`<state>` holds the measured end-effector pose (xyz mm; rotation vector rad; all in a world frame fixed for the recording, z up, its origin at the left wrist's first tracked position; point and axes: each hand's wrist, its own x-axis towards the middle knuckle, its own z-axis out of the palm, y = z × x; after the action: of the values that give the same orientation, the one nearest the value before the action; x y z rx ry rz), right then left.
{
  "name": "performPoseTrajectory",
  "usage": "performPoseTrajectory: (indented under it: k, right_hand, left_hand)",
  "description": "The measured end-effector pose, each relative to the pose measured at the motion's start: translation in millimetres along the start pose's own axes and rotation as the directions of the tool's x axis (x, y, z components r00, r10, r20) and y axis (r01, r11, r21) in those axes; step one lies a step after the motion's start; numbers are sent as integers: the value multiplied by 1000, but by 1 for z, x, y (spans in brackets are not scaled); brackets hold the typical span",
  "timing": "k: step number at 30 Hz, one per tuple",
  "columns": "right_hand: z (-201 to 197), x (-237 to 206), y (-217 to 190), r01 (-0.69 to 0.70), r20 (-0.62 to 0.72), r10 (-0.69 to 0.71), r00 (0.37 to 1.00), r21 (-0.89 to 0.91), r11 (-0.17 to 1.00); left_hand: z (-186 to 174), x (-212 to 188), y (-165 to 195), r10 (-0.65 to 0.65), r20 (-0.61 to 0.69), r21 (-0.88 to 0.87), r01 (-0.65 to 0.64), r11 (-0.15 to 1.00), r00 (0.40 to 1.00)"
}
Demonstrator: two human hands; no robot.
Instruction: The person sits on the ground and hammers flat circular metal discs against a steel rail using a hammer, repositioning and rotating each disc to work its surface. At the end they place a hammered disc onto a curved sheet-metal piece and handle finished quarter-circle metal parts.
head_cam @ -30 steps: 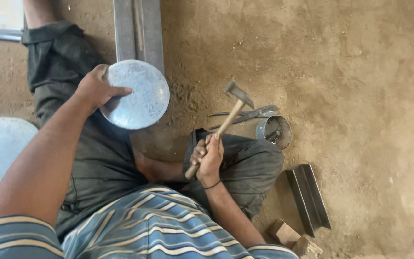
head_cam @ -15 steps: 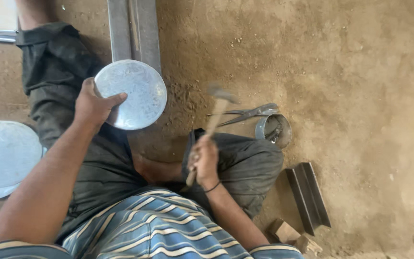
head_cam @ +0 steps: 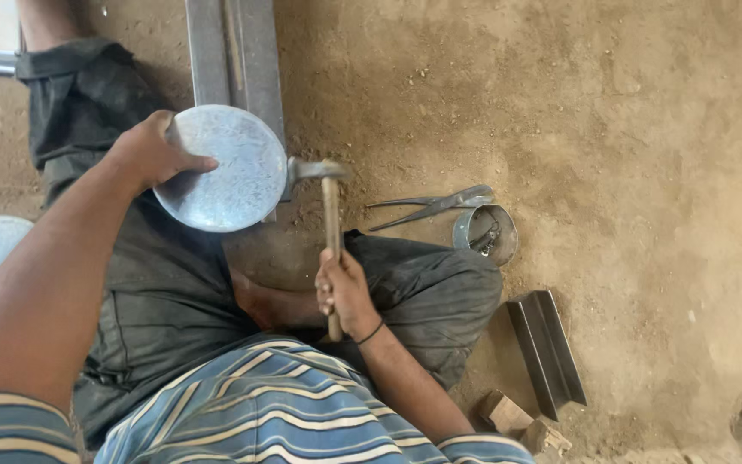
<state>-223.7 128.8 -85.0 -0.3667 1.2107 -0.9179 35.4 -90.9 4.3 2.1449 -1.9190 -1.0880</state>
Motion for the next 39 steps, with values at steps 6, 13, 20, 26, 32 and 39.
performPoseTrajectory:
  k: [6, 13, 20, 26, 32, 39]
  right_hand:
    - [-3, 7, -4, 293, -224, -234, 946, 287, 912]
    - [-16, 3, -3, 14, -14, -13, 1000, 131, 991]
    - [-17, 0, -3, 368, -283, -273, 919, 372, 852]
    - [-6, -6, -11, -31, 70, 20, 997, 155, 987]
    - [-1, -3, -12, 348, -199, -293, 935, 371, 861]
    - [-10, 2, -6, 124, -51, -117, 992, 180, 976]
  left_hand:
    - [-1, 3, 17, 27, 82, 69, -33, 997, 996]
    - [-3, 7, 19, 32, -41, 234, -22, 972, 999]
    - [46, -30, -24, -155, -190, -410, 65, 910, 969]
    - [30, -21, -23, -124, 19, -482, 118, 868, 992]
    - [17, -16, -9, -140, -25, -383, 120, 916, 990]
    - [9, -8, 1, 36, 32, -166, -31, 986, 999]
